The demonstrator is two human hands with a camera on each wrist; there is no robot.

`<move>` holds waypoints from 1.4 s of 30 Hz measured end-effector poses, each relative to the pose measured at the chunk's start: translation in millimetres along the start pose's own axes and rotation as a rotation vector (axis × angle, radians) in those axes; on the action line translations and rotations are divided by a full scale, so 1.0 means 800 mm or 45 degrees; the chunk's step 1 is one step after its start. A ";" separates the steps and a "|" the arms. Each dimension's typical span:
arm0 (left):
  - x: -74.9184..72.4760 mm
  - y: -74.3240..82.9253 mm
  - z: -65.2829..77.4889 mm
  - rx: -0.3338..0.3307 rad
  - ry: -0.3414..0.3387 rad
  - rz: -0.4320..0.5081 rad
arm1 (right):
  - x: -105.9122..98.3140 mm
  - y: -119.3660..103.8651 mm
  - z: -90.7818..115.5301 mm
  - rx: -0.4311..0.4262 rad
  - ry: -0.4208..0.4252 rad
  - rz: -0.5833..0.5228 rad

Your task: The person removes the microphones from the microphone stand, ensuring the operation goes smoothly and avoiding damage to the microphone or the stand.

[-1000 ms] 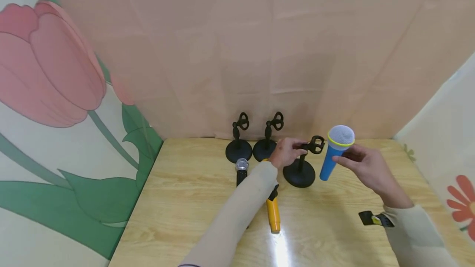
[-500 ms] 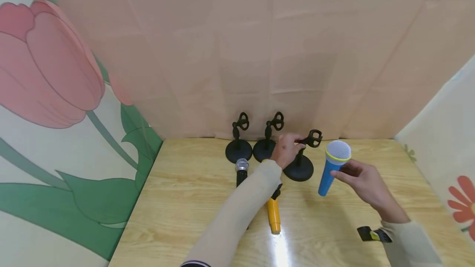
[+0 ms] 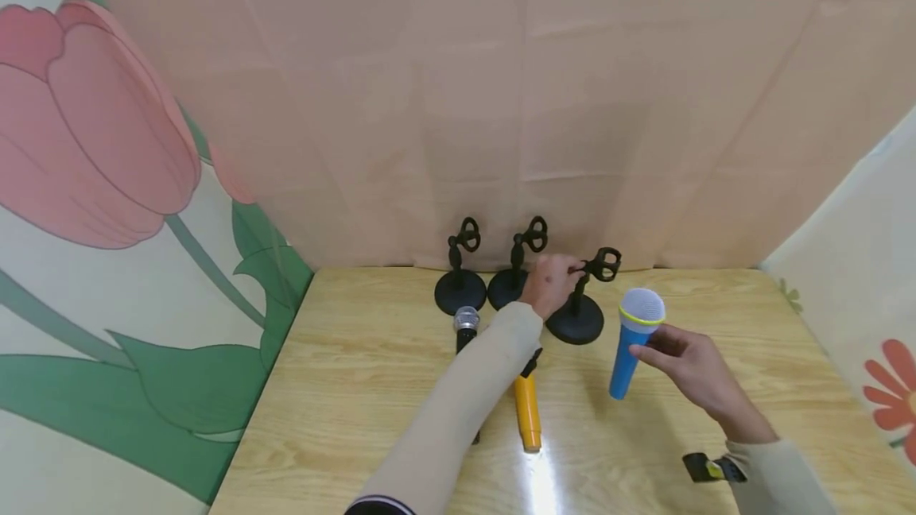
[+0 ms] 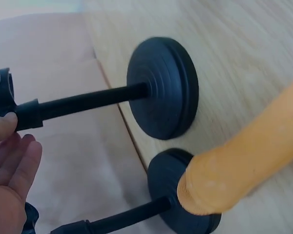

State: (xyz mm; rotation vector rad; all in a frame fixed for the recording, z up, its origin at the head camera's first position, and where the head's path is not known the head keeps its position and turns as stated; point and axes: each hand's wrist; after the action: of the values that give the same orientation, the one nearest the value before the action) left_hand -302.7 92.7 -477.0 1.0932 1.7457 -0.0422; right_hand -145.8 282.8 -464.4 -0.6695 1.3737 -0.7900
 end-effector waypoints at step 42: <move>0.006 0.006 -0.037 -0.174 -0.021 -0.201 | 0.040 0.038 0.005 0.209 -0.089 -0.062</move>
State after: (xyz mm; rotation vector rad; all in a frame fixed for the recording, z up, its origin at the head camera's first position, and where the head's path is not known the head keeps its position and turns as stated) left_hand -321.4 113.3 -464.9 0.8533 1.7895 -0.0292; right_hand -137.8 274.3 -506.8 -0.5978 1.2189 -0.8998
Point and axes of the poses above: each hand's wrist, its own z-axis away from the middle knuckle, its own x-axis out of the palm, y = z × x, and after that the axes turned 7 degrees about x, right-handed
